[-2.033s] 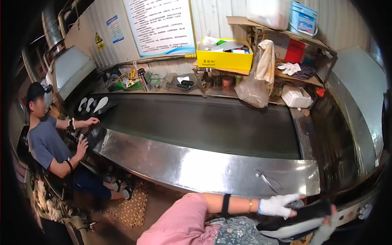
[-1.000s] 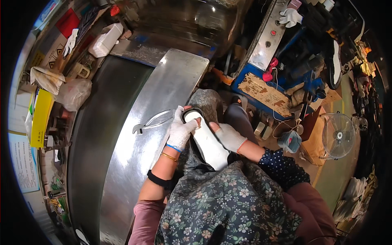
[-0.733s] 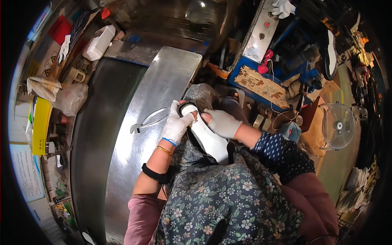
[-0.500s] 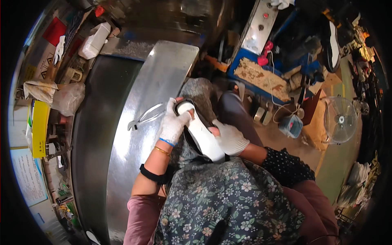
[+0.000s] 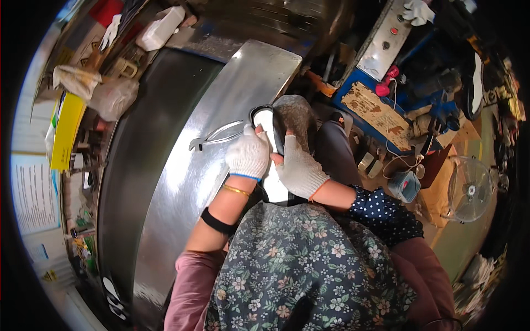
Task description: Placing shoe uppers onto a lasting machine and managing items on a conveyor belt in a shoe factory.
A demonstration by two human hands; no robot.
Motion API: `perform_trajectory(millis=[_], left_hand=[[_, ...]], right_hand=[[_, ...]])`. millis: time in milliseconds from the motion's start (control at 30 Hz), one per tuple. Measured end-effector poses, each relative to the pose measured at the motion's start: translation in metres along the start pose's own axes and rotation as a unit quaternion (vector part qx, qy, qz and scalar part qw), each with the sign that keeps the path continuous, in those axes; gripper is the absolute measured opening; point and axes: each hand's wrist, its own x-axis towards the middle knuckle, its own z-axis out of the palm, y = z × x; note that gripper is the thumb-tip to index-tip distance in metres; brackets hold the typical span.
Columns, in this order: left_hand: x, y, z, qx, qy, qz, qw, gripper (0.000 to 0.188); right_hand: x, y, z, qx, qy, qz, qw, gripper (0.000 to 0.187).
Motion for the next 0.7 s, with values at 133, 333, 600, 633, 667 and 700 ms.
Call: perform_trajectory(millis=[133,333,600,633,667,700], left_hand=[[-0.02,-0.008,-0.028,-0.239,-0.129,0.063,0.96,0.045],[-0.077,-0.001,0.011,-0.224,0.042,0.141,0.963,0.064],[-0.095,-0.036,-0.026,-0.708,-0.247,-0.11,0.652,0.057],[-0.085,-0.048,-0.04,-0.698,-0.267,-0.196,0.635,0.045],[-0.08,-0.057,-0.051,-0.759,-0.229,-0.18,0.582,0.049],[-0.077,-0.072,-0.063,-0.8,-0.192,-0.187,0.537,0.054]], right_hand=[[0.003,0.015,0.01,0.117,0.054,-0.004,0.992,0.064],[-0.009,0.052,0.03,0.211,0.134,-0.049,0.967,0.058],[0.038,0.027,-0.019,0.311,-0.009,-0.199,0.929,0.061],[0.045,0.019,-0.045,0.268,-0.049,-0.22,0.937,0.059],[0.05,0.012,-0.078,0.37,-0.154,-0.09,0.912,0.051],[0.056,0.008,-0.121,0.156,-0.032,-0.234,0.959,0.042]])
